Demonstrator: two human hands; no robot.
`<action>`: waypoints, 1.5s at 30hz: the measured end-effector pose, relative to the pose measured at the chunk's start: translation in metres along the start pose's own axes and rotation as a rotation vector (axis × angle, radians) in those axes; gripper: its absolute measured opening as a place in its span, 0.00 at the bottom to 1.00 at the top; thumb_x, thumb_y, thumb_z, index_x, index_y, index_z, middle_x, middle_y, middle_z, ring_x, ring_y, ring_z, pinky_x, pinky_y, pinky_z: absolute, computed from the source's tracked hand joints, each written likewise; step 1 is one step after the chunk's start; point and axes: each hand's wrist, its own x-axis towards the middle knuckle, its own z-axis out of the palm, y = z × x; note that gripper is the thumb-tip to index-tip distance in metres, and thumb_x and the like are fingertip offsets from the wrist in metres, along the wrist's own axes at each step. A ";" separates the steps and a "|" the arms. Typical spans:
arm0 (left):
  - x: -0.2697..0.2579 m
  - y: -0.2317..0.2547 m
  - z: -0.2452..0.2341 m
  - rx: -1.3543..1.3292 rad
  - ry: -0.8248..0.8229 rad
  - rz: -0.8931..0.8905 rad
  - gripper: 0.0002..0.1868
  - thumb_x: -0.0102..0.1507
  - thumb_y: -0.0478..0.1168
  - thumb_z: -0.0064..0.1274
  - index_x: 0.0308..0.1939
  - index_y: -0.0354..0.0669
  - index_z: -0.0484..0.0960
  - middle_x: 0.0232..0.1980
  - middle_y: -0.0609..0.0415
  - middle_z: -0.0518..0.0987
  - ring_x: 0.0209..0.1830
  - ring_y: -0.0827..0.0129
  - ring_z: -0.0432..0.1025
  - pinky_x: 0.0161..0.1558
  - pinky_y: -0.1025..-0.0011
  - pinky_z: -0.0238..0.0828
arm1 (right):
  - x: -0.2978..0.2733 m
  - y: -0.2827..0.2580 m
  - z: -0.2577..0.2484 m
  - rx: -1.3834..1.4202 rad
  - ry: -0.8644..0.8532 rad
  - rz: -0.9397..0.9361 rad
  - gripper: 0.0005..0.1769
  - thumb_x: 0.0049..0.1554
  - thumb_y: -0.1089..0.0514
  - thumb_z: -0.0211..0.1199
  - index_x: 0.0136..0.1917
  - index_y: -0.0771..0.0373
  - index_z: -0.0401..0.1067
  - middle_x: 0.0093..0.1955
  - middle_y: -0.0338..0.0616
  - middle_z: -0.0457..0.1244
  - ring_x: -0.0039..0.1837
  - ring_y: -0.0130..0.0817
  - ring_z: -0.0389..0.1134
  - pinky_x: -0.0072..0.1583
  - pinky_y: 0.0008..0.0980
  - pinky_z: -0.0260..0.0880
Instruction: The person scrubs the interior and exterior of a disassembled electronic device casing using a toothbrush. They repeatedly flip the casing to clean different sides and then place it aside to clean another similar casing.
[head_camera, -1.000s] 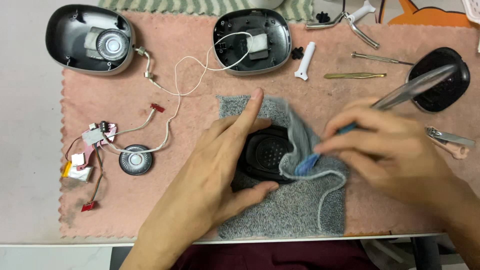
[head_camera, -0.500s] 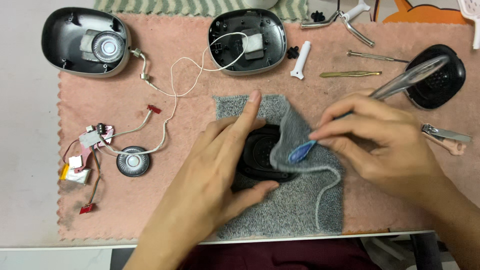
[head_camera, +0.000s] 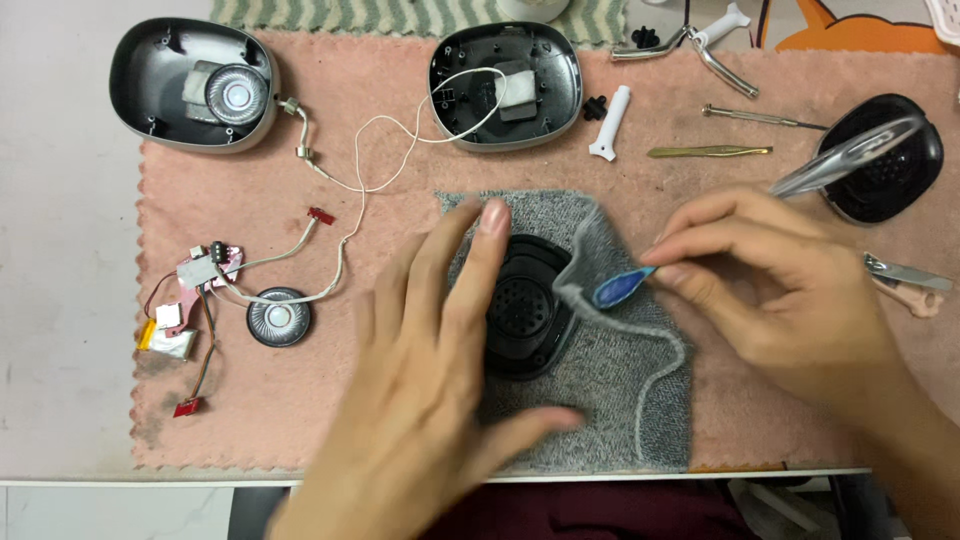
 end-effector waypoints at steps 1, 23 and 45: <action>0.002 -0.009 -0.003 0.001 0.000 -0.001 0.80 0.61 0.76 0.81 0.93 0.37 0.43 0.93 0.33 0.59 0.89 0.39 0.60 0.85 0.39 0.57 | 0.000 -0.001 0.003 0.001 0.000 0.000 0.10 0.63 0.68 0.75 0.59 0.63 0.87 0.58 0.45 0.72 0.59 0.33 0.74 0.62 0.27 0.75; 0.010 -0.046 0.006 -0.128 -0.048 0.079 0.85 0.54 0.67 0.86 0.94 0.41 0.37 0.86 0.55 0.80 0.78 0.47 0.66 0.74 0.47 0.59 | -0.010 0.007 0.016 -0.213 0.013 -0.340 0.13 0.63 0.70 0.73 0.56 0.55 0.88 0.57 0.46 0.73 0.51 0.34 0.72 0.56 0.31 0.66; -0.006 -0.024 -0.007 -0.306 0.219 0.160 0.78 0.58 0.67 0.80 0.93 0.40 0.40 0.83 0.48 0.82 0.80 0.52 0.77 0.77 0.53 0.65 | -0.054 0.001 0.016 -0.058 0.324 0.119 0.08 0.62 0.61 0.78 0.55 0.59 0.90 0.52 0.37 0.77 0.45 0.22 0.70 0.47 0.22 0.66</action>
